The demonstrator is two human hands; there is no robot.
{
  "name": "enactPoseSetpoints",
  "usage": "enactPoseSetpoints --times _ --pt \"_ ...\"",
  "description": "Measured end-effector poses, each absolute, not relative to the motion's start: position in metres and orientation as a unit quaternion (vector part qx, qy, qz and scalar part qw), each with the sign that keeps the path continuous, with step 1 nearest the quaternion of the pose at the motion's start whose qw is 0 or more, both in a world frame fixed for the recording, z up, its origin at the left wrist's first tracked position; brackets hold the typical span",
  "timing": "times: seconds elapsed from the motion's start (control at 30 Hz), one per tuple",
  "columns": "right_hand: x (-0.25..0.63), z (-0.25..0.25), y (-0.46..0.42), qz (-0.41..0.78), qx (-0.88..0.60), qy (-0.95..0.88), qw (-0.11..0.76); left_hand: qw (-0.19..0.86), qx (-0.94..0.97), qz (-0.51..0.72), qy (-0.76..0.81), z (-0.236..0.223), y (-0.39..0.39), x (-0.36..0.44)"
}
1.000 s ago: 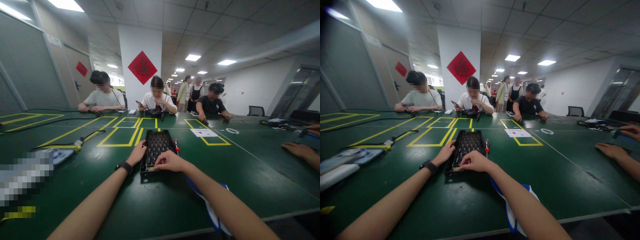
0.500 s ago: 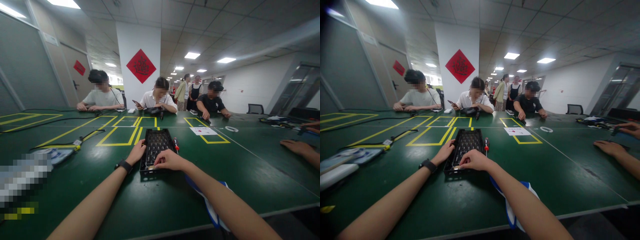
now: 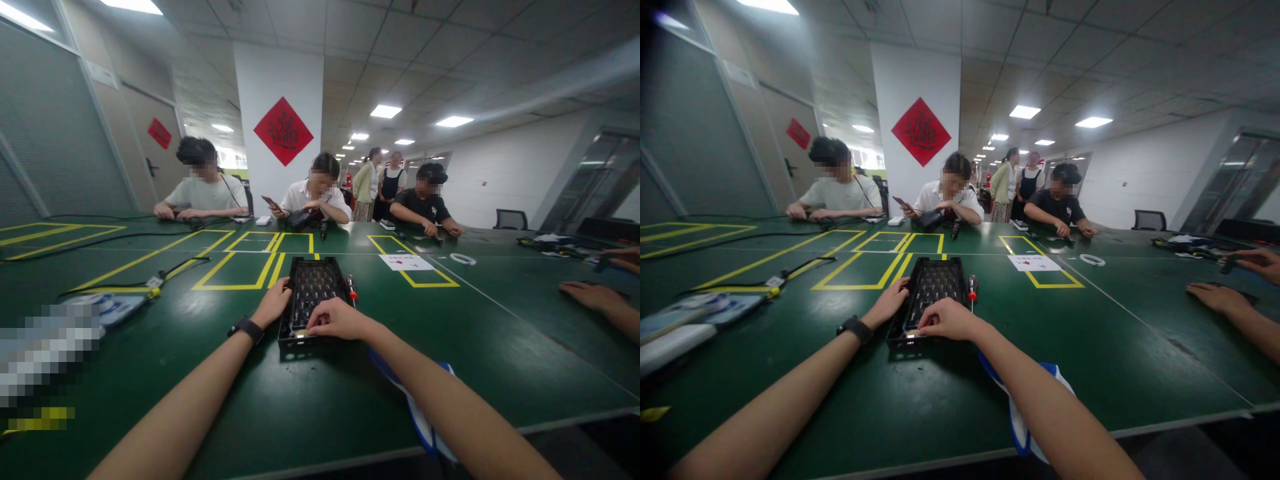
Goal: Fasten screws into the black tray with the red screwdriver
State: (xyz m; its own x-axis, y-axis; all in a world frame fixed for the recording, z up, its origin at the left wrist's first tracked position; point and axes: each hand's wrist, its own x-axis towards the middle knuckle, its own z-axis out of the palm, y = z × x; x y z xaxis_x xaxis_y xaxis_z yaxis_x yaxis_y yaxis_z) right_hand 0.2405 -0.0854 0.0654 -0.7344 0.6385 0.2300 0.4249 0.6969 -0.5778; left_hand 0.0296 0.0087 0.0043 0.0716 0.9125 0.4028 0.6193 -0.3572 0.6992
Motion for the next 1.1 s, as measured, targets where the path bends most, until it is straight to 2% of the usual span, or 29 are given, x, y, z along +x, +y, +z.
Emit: enactPoseSetpoints --times 0.23,0.57,0.87,1.1 --pt "0.2398 0.0667 -0.0864 0.208 -0.299 -0.908 0.207 0.178 0.716 0.411 0.536 0.0058 0.008 0.0296" --pt "0.2393 0.0719 -0.0892 0.21 -0.293 -0.911 0.2 0.175 0.713 0.411 0.541 0.0044 0.0094 0.0292" --pt "0.2387 0.0678 -0.0888 0.273 -0.295 -0.892 0.206 0.173 0.716 0.407 0.54 0.0072 0.0064 0.0302" --pt "0.2364 0.0715 -0.0906 0.209 -0.287 -0.91 0.215 0.174 0.713 0.412 0.54 0.0073 0.0067 0.0299"
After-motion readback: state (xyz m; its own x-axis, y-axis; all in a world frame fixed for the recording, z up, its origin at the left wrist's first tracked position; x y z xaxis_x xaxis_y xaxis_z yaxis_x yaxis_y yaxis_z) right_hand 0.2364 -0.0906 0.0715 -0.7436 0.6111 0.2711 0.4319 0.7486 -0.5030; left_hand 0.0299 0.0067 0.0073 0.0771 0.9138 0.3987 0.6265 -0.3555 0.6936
